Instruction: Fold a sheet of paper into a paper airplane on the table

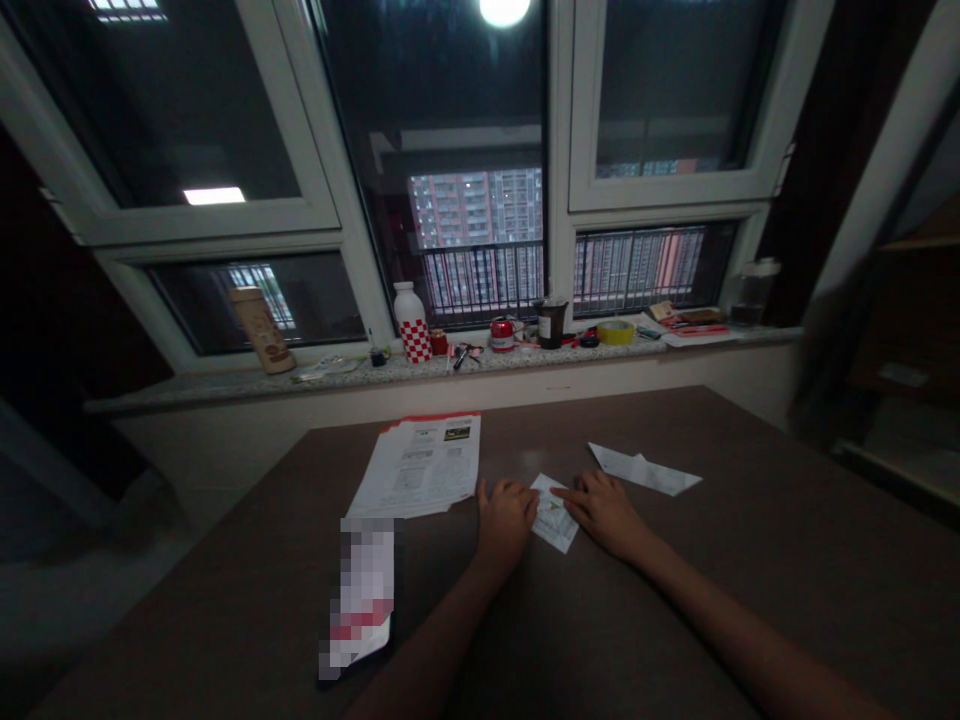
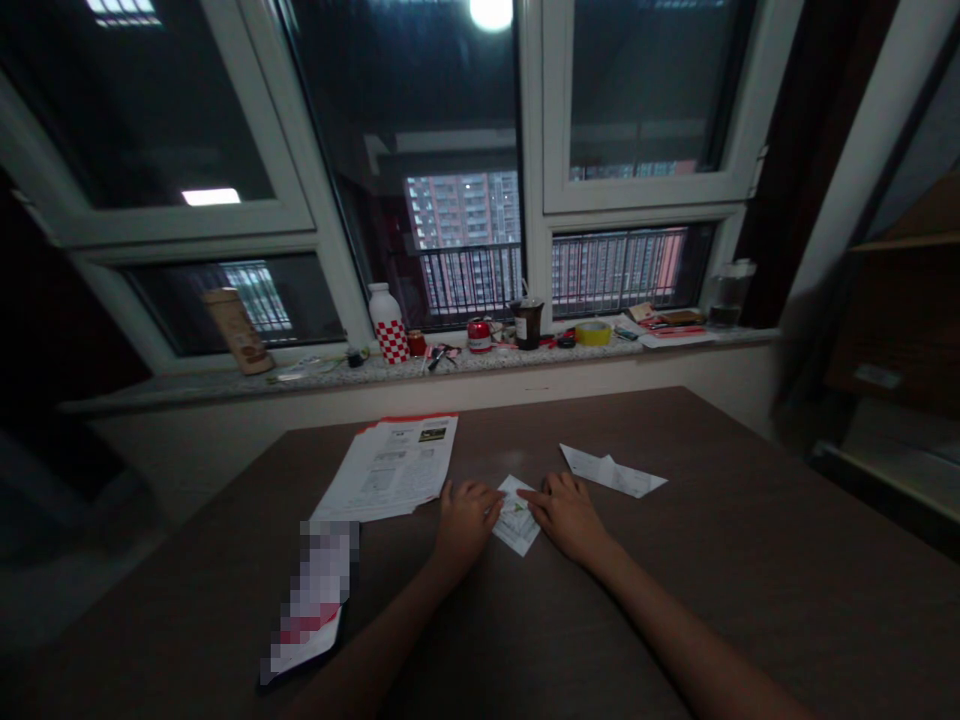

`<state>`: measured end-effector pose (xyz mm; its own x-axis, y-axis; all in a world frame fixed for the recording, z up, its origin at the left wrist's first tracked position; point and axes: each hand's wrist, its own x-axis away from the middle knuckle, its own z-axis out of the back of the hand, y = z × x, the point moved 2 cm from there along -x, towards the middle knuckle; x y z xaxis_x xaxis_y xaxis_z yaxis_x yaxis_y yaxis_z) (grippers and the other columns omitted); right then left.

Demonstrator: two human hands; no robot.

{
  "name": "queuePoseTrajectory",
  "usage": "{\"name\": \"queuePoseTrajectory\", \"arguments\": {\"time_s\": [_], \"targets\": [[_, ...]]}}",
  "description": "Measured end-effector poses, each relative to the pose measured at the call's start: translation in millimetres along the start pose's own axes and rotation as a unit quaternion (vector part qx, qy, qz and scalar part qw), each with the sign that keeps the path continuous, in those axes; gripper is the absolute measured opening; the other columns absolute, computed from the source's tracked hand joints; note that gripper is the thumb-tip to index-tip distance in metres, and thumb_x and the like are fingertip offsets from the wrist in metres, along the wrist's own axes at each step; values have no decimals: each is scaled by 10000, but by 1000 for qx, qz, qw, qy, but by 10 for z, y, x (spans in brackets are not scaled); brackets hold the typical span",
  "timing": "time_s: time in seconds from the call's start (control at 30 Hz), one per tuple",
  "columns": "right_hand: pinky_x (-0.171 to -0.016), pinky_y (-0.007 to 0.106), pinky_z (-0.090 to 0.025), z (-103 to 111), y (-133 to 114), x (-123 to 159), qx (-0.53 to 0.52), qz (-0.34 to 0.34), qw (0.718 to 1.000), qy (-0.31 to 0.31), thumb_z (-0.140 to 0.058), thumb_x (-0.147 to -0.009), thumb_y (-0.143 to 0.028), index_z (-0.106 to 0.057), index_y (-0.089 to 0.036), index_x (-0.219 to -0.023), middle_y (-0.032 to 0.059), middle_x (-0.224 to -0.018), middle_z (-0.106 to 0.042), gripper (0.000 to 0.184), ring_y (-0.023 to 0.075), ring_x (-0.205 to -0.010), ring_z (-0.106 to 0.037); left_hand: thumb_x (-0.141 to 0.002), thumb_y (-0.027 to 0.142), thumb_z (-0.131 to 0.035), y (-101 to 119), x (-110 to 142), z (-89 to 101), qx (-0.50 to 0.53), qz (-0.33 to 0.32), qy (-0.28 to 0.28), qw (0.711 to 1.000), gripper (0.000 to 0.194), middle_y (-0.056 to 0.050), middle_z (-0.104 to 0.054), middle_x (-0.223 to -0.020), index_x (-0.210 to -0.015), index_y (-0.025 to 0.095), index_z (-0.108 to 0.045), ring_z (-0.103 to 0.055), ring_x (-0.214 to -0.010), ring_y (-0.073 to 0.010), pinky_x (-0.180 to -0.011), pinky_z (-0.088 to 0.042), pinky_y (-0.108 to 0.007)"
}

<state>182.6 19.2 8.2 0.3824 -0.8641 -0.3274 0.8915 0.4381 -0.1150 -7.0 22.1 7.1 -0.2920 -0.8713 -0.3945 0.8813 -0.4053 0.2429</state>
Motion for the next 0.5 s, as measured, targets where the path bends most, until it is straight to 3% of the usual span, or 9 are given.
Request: {"name": "queuePoseTrajectory", "arguments": {"time_s": [0.5], "targets": [[-853, 400, -361, -12, -5, -15, 14, -24, 999, -20, -399, -971, -418, -543, -458, -1280, 61, -1020, -569, 343, 255, -1003, -477, -962, 286, -461, 28, -16, 14, -26, -1, 0, 1000, 236, -8, -691, -1017, -982, 289, -697, -525, -1086, -238, -1066, -196, -625]]}}
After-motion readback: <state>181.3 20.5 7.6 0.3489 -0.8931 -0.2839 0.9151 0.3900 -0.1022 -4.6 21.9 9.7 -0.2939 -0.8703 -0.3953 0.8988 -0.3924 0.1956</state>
